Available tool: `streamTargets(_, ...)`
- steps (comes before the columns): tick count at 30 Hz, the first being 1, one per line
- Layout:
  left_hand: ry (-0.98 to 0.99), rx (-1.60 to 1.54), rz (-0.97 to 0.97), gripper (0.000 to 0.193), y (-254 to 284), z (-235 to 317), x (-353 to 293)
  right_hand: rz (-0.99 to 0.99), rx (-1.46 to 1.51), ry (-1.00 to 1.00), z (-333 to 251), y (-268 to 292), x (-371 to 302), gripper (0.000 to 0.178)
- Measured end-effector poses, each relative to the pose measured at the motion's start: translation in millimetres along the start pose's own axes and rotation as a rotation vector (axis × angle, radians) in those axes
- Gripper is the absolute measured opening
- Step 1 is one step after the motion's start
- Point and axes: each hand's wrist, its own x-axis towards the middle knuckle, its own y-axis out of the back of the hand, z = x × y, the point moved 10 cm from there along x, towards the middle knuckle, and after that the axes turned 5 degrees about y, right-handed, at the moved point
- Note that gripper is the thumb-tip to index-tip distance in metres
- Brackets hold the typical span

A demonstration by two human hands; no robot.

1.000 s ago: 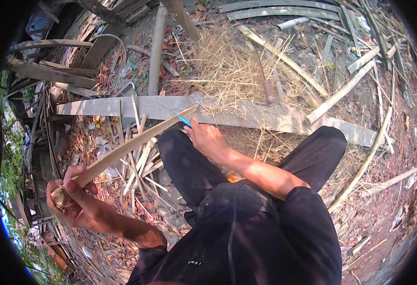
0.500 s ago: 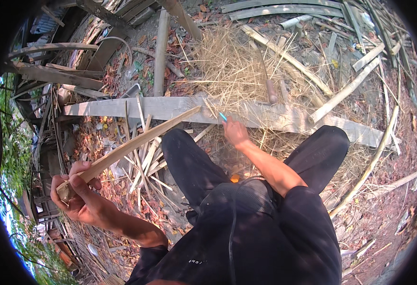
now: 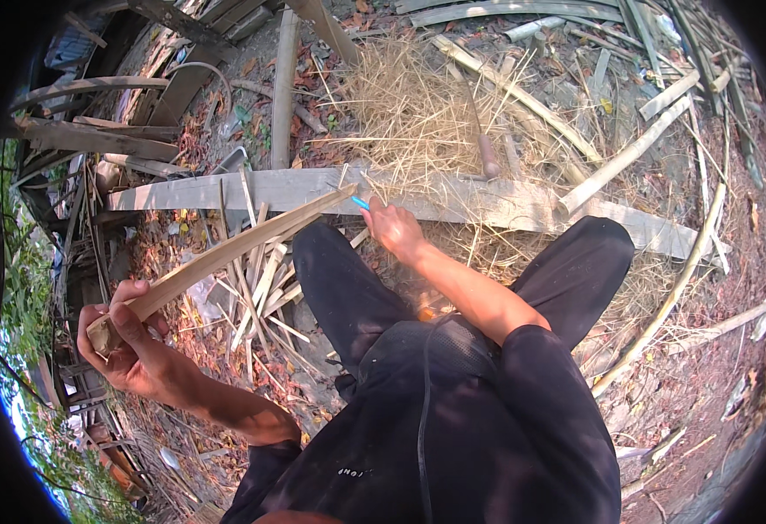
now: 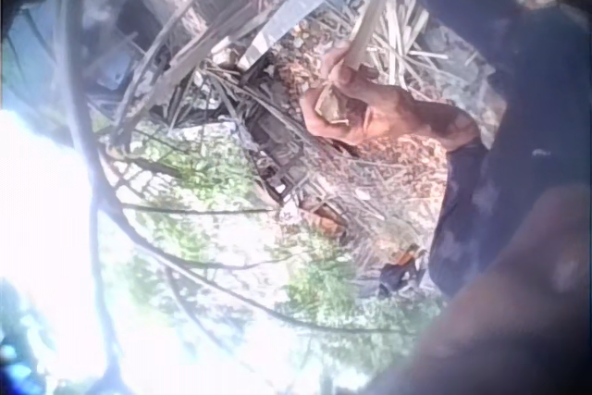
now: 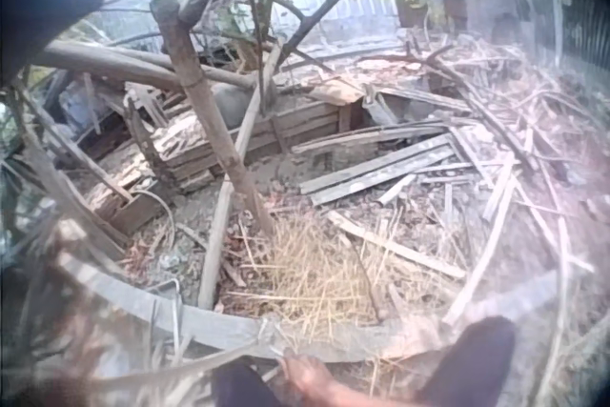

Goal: The person sits on the ground and uses a blue utility knife to shave thin strips from a piece of bamboo. They repeatedly scrape the knife along the bamboo to create fine shavings, occasionally switching to a metal rod to split the bamboo further.

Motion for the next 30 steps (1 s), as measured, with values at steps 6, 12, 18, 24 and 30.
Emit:
streamTargets(6, -0.033, -0.016, -0.049, 0.027, 3, 7, -5, -0.099, -0.119, -0.221, 39, -13, -23, 0.039)
streamTargets(12, -0.05, -0.032, -0.033, 0.028, 12, 0, -8, -0.003, 0.299, -0.146, -58, 46, -6, 0.034)
streamTargets(18, -0.082, -0.046, -0.065, 0.027, 12, -1, -9, -0.079, 0.096, -0.042, -66, 32, -23, 0.031)
streamTargets(24, -0.083, -0.042, -0.038, 0.03, 17, -6, -4, -0.266, 0.225, -0.297, -16, 7, -30, 0.031)
streamTargets(30, -0.097, -0.029, -0.04, 0.028, 18, -10, 0, 0.042, 0.587, 0.108, -164, 97, -26, 0.026)
